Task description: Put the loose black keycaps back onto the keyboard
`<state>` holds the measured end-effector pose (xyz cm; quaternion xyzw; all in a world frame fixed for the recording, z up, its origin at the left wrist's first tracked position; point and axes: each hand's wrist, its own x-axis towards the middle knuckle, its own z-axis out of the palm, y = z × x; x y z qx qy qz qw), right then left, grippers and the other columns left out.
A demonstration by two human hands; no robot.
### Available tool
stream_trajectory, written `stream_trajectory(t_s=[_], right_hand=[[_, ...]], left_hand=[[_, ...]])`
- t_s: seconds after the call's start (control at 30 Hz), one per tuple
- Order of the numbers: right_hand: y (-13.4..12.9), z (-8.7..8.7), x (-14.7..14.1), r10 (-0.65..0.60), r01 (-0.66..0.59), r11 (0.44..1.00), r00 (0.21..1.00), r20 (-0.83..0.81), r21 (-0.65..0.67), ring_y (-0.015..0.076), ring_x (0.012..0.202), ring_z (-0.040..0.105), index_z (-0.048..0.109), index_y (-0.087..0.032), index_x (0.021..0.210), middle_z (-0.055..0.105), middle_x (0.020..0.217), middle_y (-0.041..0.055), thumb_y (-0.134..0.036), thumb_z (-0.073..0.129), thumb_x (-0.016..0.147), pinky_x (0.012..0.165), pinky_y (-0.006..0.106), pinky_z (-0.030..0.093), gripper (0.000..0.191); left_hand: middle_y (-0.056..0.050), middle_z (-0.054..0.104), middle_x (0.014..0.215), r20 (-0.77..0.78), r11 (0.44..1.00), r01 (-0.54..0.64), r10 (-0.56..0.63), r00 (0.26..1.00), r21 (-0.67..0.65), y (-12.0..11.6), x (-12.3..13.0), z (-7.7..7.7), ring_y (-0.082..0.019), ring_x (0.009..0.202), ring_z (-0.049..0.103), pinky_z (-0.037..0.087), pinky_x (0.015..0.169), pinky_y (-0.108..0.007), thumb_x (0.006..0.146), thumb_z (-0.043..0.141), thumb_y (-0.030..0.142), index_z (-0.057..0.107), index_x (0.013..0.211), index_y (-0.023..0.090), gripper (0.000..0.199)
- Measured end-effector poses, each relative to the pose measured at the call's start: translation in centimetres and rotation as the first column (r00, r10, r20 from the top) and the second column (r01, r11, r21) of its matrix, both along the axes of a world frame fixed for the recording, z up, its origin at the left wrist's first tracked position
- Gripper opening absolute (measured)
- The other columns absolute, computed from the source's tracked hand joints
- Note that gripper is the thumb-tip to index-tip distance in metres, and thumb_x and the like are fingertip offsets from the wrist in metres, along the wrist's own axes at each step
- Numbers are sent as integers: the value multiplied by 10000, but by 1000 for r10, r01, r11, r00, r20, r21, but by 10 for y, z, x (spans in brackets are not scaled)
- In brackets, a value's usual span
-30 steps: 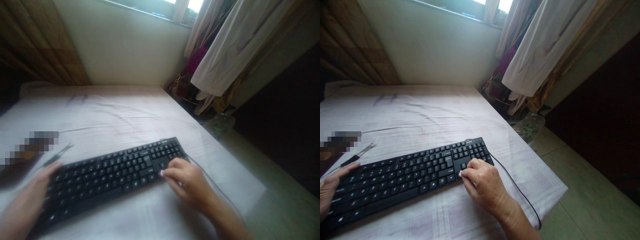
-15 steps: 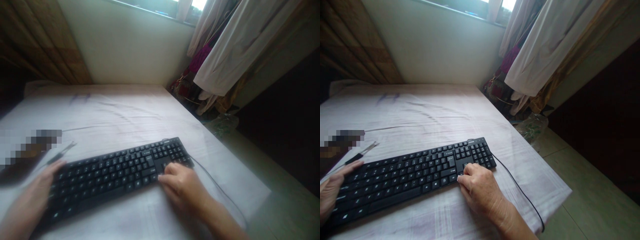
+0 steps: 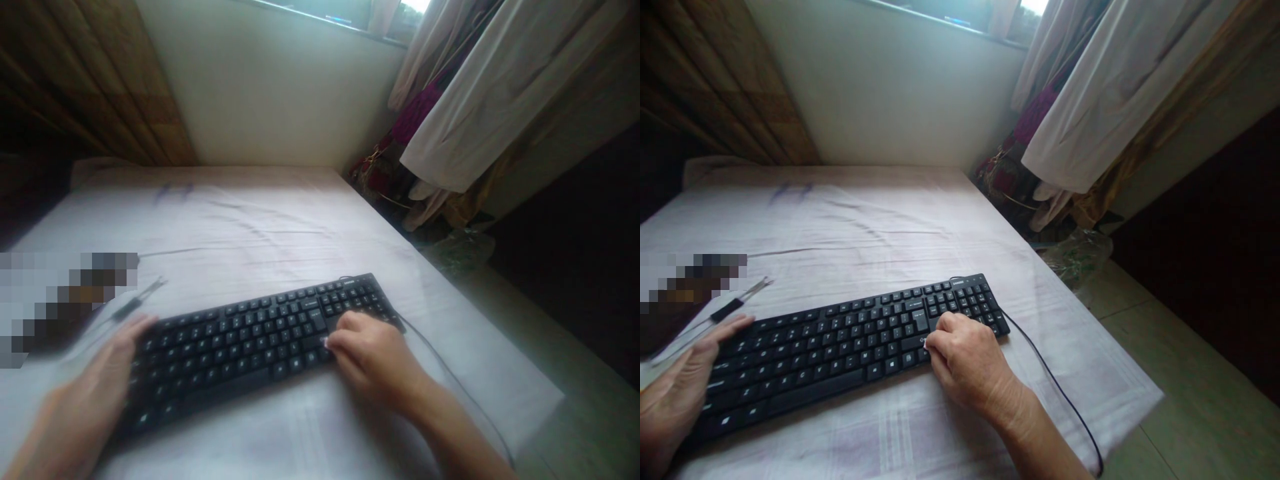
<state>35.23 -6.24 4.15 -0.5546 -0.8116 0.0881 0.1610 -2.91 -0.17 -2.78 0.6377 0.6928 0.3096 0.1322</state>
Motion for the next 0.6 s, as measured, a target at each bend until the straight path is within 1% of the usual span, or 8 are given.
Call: stream_trajectory(t_s=[0.07, 0.13, 0.27, 0.33, 0.5, 0.6], right_hand=[[0, 1, -5, 25, -25, 1000, 1000, 8, -4, 148, 718, 564, 683, -191, 731, 628, 778, 25, -123, 581, 850, 626, 258, 374, 171], [0, 3, -10, 45, -45, 999, 999, 20, -11, 144, 698, 545, 664, -190, 700, 615, 763, 21, -121, 579, 846, 608, 259, 359, 182], [2, 3, -20, 69, -68, 997, 997, 19, -22, 145, 696, 538, 650, -187, 700, 605, 767, 21, -118, 569, 854, 605, 263, 350, 187], [3, 3, -25, 93, -93, 996, 996, 8, -18, 146, 698, 536, 644, -187, 706, 599, 767, 21, -122, 567, 860, 605, 263, 347, 183], [6, 1, -32, 111, -111, 994, 994, 8, 3, 145, 680, 524, 620, -184, 691, 594, 752, 21, -117, 554, 854, 599, 264, 339, 188], [6, 1, -33, 115, -115, 993, 993, -19, 4, 146, 685, 535, 635, -183, 725, 606, 760, 25, -126, 540, 866, 600, 262, 345, 179]], left_hand=[[46, 585, 1414, 125, 997, 4, 6, 992, -79, -1, 3, 2, -233, 1334, 506, 265, 1188, -395, 952, 305, 618, 649, 1209, 331, 516], [23, 572, 1429, 175, 992, -10, 31, 984, -122, -1, 7, 7, -247, 1363, 470, 236, 1200, -414, 924, 297, 671, 659, 1180, 315, 569], [-39, 571, 1425, 184, 987, -21, 51, 982, -159, -3, 19, 21, -259, 1380, 445, 230, 1200, -442, 873, 255, 753, 660, 1165, 268, 696], [-55, 563, 1431, 185, 985, -21, 53, 981, -171, -4, 24, 27, -260, 1385, 439, 227, 1200, -442, 859, 250, 768, 653, 1176, 252, 727], [-49, 565, 1426, 192, 987, -5, 36, 981, -159, -10, 30, 33, -253, 1383, 441, 210, 1208, -431, 887, 265, 729, 645, 1198, 243, 691], [-47, 562, 1429, 178, 989, 12, 15, 984, -148, -12, 32, 36, -242, 1385, 438, 208, 1209, -423, 912, 271, 685, 642, 1206, 242, 648]])
